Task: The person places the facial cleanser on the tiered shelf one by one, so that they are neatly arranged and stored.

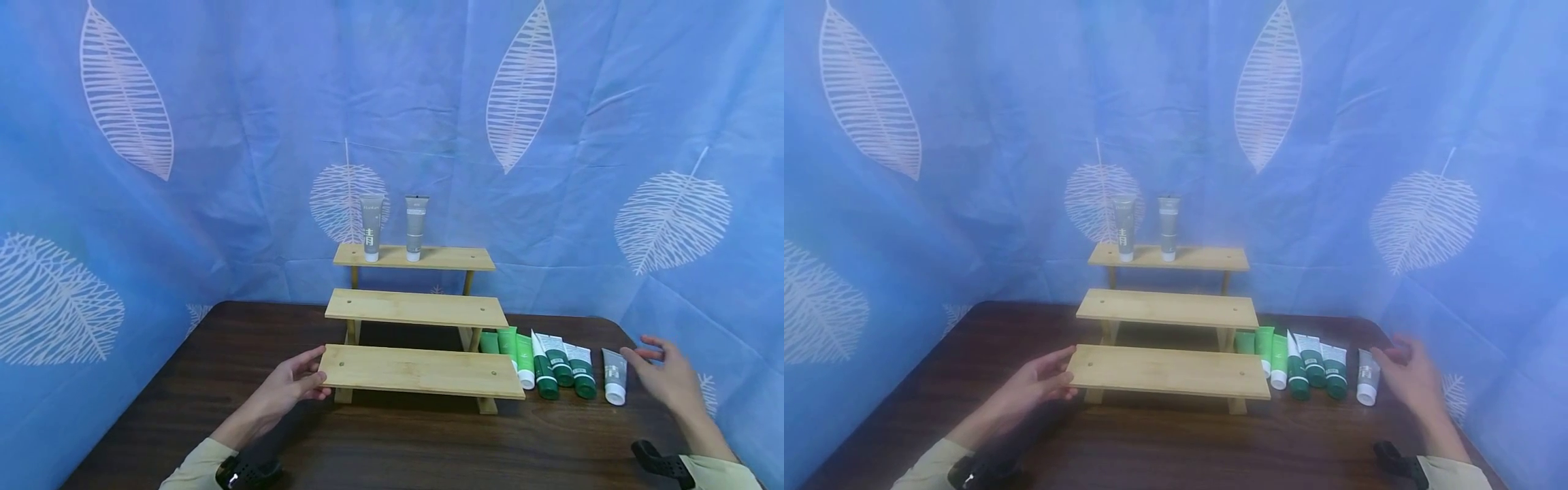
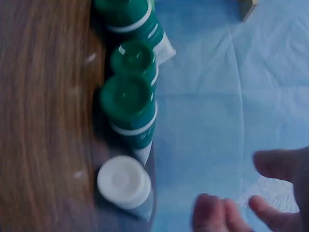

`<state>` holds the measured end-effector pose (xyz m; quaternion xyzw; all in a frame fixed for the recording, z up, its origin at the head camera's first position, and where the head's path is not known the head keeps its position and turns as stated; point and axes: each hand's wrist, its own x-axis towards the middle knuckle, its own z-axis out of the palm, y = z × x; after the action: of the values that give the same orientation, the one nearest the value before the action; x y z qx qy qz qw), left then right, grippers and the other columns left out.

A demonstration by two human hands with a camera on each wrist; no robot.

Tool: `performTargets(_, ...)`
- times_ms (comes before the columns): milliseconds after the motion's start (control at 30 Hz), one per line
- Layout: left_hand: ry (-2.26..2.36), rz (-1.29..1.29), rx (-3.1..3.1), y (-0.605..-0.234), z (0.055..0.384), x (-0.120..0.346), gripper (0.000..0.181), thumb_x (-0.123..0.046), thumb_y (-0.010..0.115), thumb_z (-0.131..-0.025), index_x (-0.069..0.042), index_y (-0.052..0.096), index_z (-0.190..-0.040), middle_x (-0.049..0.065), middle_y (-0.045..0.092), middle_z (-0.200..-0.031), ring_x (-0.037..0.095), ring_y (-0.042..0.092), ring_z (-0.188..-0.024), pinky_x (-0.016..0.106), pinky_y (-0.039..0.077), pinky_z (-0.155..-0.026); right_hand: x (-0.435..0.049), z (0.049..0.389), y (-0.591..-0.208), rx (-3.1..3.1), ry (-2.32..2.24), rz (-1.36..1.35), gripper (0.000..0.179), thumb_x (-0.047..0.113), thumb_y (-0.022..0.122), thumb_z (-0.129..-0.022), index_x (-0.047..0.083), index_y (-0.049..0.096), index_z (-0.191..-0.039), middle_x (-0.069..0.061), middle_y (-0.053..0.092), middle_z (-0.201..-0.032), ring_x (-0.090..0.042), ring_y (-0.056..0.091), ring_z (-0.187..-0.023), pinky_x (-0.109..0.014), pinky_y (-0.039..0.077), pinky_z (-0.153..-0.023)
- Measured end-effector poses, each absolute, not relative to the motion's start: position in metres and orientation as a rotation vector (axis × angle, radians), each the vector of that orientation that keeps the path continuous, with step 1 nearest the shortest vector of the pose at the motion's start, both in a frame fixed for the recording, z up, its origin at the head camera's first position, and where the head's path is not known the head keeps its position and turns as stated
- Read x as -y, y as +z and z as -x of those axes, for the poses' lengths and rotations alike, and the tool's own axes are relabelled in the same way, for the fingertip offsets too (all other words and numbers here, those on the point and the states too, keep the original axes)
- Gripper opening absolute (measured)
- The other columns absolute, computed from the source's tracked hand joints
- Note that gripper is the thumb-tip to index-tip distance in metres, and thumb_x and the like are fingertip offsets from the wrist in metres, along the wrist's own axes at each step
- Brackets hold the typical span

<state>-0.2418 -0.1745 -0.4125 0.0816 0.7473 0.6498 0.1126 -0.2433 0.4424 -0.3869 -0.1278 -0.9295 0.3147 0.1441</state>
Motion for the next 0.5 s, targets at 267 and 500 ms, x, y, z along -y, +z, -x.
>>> performTargets(267,1.901,-0.263,-2.18,-0.413,0.241,0.176,0.064,-0.005,0.058,-0.103,0.004,0.027,-0.159,0.019,0.057,-0.117,0.025,0.069,-0.092,0.034,0.059,-0.085,-0.459,0.252,-0.412,2.83,1.109,0.451,0.081,0.043,0.05,-0.105,-0.023,0.022,-0.143,-0.046,0.052,-0.125,-0.023,0.072,-0.073,-0.044,0.057,-0.069)
performTargets(500,1.898,-0.281,-2.188,-0.412,0.241,0.176,0.064,-0.004,0.058,-0.103,0.004,0.027,-0.158,0.019,0.058,-0.114,0.023,0.068,-0.09,0.034,0.06,-0.084,-0.461,0.252,-0.42,2.876,1.155,0.486,0.08,0.044,0.051,-0.104,-0.023,0.026,-0.14,-0.044,0.055,-0.116,-0.017,0.069,-0.071,-0.032,0.056,-0.063)
